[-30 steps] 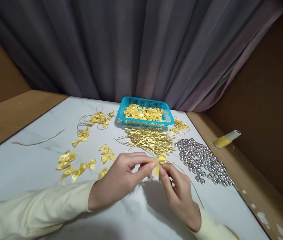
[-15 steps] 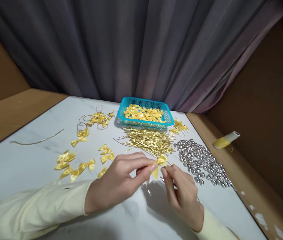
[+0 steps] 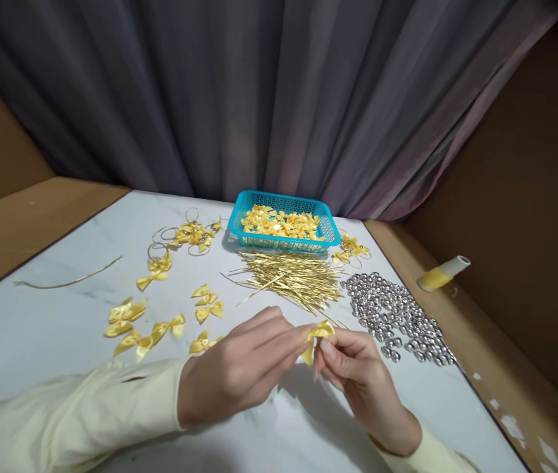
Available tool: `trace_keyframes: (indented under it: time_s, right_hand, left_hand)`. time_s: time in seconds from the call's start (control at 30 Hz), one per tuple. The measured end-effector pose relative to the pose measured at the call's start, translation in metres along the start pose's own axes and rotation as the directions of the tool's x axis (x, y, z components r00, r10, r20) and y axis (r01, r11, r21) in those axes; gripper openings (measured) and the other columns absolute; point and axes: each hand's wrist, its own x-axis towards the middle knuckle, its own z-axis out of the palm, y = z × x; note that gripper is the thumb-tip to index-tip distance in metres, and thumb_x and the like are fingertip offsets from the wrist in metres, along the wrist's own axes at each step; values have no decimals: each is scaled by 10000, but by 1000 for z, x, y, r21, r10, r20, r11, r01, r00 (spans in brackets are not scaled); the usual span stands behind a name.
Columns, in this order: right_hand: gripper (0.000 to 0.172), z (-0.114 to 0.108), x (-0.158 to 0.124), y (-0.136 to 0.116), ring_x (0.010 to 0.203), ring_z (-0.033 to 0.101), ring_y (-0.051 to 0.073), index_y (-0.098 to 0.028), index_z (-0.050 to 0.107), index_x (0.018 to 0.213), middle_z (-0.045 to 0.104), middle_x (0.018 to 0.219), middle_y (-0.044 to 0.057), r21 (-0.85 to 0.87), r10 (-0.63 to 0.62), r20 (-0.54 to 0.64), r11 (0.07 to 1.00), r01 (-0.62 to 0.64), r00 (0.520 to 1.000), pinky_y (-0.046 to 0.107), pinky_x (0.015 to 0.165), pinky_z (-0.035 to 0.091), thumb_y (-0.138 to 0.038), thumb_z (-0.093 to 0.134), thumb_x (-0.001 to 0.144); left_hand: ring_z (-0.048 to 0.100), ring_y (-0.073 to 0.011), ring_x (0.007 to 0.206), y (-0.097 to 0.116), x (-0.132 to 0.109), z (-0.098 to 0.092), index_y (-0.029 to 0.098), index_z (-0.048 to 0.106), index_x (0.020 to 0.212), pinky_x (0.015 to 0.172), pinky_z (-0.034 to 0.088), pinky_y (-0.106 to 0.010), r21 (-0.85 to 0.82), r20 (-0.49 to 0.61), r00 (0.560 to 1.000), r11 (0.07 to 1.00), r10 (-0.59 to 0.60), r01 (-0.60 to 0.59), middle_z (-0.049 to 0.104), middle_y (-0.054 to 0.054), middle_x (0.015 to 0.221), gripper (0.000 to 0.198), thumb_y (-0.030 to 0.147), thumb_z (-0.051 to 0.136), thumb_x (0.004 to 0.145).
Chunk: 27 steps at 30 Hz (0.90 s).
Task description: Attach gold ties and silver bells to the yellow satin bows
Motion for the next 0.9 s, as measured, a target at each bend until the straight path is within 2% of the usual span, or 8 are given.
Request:
trace_keyframes:
  time_s: [0.1, 0.27, 0.43, 0.6, 0.8, 0.9]
  right_hand:
    - [263, 0, -1, 1, 424, 290, 45, -122, 642, 596, 409, 457, -40, 50, 29, -11, 998, -28, 1000, 211, 454, 203, -288, 609, 798]
    - [253, 0, 0, 3, 431, 278, 47, -122, 642, 572, 415, 457, -36, 27, 56, -59, 998, -55, 997, 212, 443, 188, -293, 644, 758]
    - [228, -3, 2, 6, 430, 263, 48, -124, 645, 560, 420, 452, -37, -9, 66, -87, 998, -67, 994, 212, 439, 182, -270, 649, 735]
    - [213, -4, 2, 6, 430, 269, 52, -128, 642, 541, 404, 430, -43, 2, 70, -80, 998, -70, 994, 215, 442, 189, -246, 654, 718]
    - [186, 0, 5, 4, 434, 283, 61, -121, 641, 547, 454, 473, -21, 36, 58, -41, 998, -57, 997, 219, 429, 194, -234, 652, 695]
    - [200, 0, 5, 2, 436, 290, 66, -118, 627, 577, 456, 494, -15, -24, 16, -51, 1000, -17, 999, 220, 423, 197, -244, 614, 732]
  left_hand:
    - [459, -156, 648, 0, -1, 2, 10, 475, 1102, 594, 459, -320, 61, -1, 997, 995, 73, -73, 605, -110, 759, 304, -14, 436, 801]
    - [464, -159, 594, 0, 0, 4, 2, 437, 1129, 539, 440, -324, 142, 32, 990, 980, 137, -140, 618, -113, 740, 313, 11, 413, 817]
    - [480, -155, 551, 1, 2, 6, -10, 481, 1072, 498, 433, -317, 221, 47, 980, 955, 192, -198, 633, -116, 709, 260, 8, 399, 826]
    - [478, -164, 537, 1, 2, 6, -29, 524, 1006, 466, 421, -317, 278, 80, 976, 936, 201, -216, 620, -114, 660, 225, 7, 424, 808]
    - [466, -158, 519, -1, 3, 11, 10, 568, 913, 448, 401, -300, 269, 108, 964, 926, 244, -264, 593, -83, 606, 189, -5, 415, 803]
    - [494, -163, 567, -3, 3, 12, 18, 569, 954, 507, 442, -307, 197, 110, 980, 962, 168, -187, 622, -95, 653, 212, 13, 399, 829]
